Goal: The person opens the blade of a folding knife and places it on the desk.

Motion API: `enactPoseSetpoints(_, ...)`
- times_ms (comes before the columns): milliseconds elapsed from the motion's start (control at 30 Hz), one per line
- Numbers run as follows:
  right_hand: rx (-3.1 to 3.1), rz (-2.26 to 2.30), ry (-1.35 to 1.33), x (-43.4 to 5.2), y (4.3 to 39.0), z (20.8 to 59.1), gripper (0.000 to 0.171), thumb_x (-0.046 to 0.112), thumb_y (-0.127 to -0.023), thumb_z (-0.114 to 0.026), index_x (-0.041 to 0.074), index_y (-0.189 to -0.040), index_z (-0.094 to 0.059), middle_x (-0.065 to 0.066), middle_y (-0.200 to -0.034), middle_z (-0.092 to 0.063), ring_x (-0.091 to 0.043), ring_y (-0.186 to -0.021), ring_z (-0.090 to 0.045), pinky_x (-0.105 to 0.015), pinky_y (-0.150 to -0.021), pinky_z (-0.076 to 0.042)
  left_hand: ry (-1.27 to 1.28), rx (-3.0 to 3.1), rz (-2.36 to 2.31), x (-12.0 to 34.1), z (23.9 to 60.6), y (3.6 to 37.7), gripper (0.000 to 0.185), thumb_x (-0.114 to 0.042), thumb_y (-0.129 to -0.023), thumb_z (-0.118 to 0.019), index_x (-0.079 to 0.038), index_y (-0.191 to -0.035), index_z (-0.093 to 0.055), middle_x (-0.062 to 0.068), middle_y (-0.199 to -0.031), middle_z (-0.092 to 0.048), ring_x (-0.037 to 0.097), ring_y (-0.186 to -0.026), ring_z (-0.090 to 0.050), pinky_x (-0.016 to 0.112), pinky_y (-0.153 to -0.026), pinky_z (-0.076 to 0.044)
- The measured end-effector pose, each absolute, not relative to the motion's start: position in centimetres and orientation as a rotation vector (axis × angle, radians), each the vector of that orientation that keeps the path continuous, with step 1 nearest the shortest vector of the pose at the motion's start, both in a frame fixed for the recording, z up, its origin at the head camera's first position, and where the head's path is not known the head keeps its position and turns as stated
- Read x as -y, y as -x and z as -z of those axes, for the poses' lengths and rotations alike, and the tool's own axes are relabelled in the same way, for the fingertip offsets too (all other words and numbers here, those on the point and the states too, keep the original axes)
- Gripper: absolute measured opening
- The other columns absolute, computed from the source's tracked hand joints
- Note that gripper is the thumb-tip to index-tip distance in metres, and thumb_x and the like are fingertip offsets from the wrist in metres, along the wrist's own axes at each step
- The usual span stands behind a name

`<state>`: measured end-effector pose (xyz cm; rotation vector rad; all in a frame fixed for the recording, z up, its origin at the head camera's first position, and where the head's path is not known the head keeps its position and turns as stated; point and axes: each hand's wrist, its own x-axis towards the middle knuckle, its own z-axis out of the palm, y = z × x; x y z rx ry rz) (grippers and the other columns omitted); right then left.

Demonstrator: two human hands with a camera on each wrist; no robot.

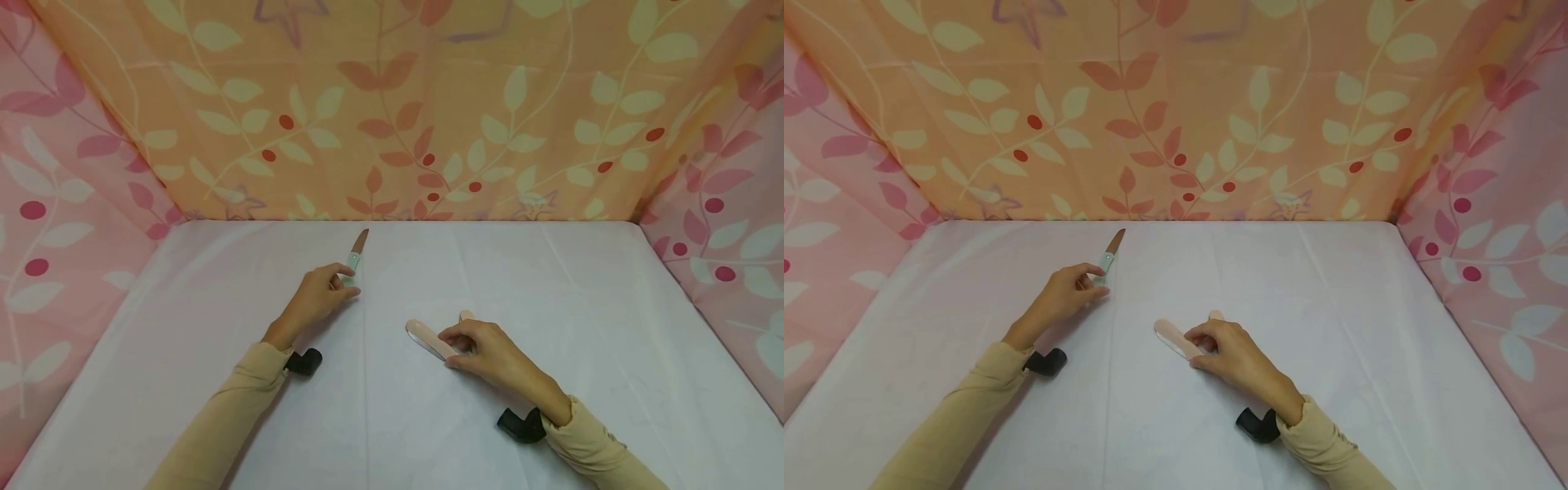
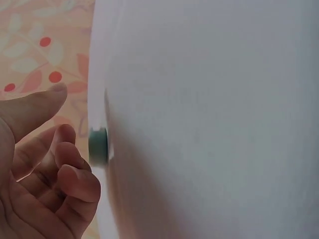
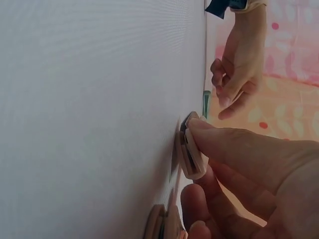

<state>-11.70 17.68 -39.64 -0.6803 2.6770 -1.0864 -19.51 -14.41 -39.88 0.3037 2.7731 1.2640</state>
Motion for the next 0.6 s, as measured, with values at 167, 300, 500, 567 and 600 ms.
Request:
enactPoseSetpoints(167, -2.666, 1.101, 0.741, -17.8, 11.7, 39.6, 0.030, 0.008, -0.079, -0.082, 0.005, -0.108, -0.073, -0.001, -0.094, -0.072, -0.006, -0.078, -0.061, -0.021, -0.066, -0.049, -0.362, -2.733, -1.286, 13.4, 39.5, 18.9, 0.039, -0.019, -0.088, -0.076, -0.002, -0.121, -0.065, 0.006, -0.076, -0.061, 0.015, -0.064, -0.052, 0.026, -0.060, -0.044)
enactPoseSetpoints(300, -2.643, 1.121, 0.771, -17.9, 11.7, 39.6, 0.030, 0.006, -0.080, -0.081, 0.005, -0.108, -0.072, -0.002, -0.095, -0.071, -0.003, -0.078, -0.061, -0.020, -0.066, -0.050, -0.438, -2.719, -1.299, 12.3, 39.2, 18.5, 0.038, -0.019, -0.088, -0.076, -0.002, -0.120, -0.066, 0.006, -0.078, -0.062, 0.015, -0.068, -0.054, 0.026, -0.063, -0.046)
enactPoseSetpoints(500, -2.601, 1.133, 0.766, -17.8, 11.7, 39.6, 0.034, 0.006, -0.081, -0.080, 0.001, -0.114, -0.070, -0.004, -0.094, -0.070, -0.001, -0.076, -0.059, -0.021, -0.067, -0.052, -0.532, -2.684, -1.310, 11.1, 39.1, 17.6, 0.035, -0.018, -0.088, -0.076, -0.004, -0.118, -0.066, 0.004, -0.078, -0.062, 0.013, -0.069, -0.055, 0.023, -0.063, -0.048)
enactPoseSetpoints(567, -2.596, 1.125, 0.761, -17.7, 11.7, 39.7, 0.035, 0.006, -0.081, -0.079, 0.000, -0.115, -0.070, -0.003, -0.092, -0.069, 0.000, -0.075, -0.058, -0.020, -0.067, -0.051, -0.564, -2.669, -1.308, 10.8, 39.2, 17.4, 0.034, -0.018, -0.088, -0.076, -0.004, -0.118, -0.066, 0.004, -0.078, -0.062, 0.013, -0.069, -0.055, 0.023, -0.064, -0.048)
enactPoseSetpoints(600, -2.594, 1.120, 0.761, -17.7, 11.7, 39.7, 0.035, 0.006, -0.081, -0.080, 0.000, -0.114, -0.070, -0.002, -0.091, -0.069, 0.000, -0.075, -0.058, -0.020, -0.066, -0.051, -0.580, -2.665, -1.304, 10.7, 39.2, 17.2, 0.034, -0.018, -0.089, -0.075, -0.004, -0.118, -0.066, 0.004, -0.078, -0.062, 0.012, -0.068, -0.055, 0.022, -0.064, -0.048)
